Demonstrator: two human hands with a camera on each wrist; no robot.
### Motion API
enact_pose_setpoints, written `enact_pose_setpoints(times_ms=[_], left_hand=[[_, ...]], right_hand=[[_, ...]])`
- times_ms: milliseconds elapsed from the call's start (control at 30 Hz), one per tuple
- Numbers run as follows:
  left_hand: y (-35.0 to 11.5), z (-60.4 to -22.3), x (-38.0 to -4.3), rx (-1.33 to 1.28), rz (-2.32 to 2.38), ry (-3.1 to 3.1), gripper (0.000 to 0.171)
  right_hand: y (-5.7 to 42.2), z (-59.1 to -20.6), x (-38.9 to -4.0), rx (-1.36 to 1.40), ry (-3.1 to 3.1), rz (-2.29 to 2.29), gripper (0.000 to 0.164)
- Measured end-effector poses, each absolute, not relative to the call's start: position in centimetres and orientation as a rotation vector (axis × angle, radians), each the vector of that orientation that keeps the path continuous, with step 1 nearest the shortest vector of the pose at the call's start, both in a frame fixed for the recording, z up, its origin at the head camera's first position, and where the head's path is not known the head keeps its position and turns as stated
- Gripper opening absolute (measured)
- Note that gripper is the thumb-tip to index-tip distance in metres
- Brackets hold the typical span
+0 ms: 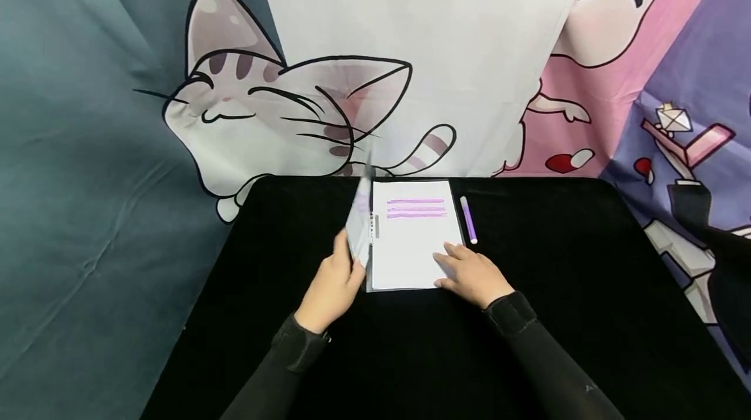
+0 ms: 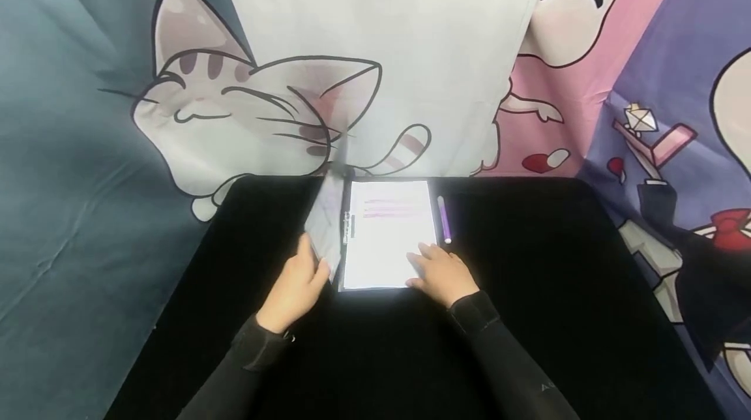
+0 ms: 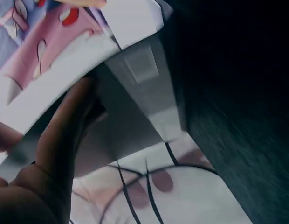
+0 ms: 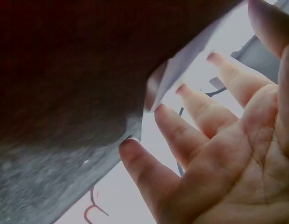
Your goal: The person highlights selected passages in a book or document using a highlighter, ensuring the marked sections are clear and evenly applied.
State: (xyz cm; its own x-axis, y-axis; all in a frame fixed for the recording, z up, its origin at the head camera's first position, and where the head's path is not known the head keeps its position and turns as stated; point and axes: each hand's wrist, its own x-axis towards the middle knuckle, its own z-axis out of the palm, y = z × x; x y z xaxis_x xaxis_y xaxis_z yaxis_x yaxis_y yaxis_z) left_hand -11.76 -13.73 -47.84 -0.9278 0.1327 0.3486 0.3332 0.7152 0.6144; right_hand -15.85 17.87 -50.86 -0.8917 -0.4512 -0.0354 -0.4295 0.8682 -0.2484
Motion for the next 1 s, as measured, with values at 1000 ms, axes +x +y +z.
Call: enact_pose_setpoints(times_ms=[1000], left_hand=[[-11.8, -50.6, -16.0, -0.625, -0.457, -3.178, 0.067]], right_hand=[[20.9, -52.1, -14.0, -0.542, 3.010, -0.386, 0.067]])
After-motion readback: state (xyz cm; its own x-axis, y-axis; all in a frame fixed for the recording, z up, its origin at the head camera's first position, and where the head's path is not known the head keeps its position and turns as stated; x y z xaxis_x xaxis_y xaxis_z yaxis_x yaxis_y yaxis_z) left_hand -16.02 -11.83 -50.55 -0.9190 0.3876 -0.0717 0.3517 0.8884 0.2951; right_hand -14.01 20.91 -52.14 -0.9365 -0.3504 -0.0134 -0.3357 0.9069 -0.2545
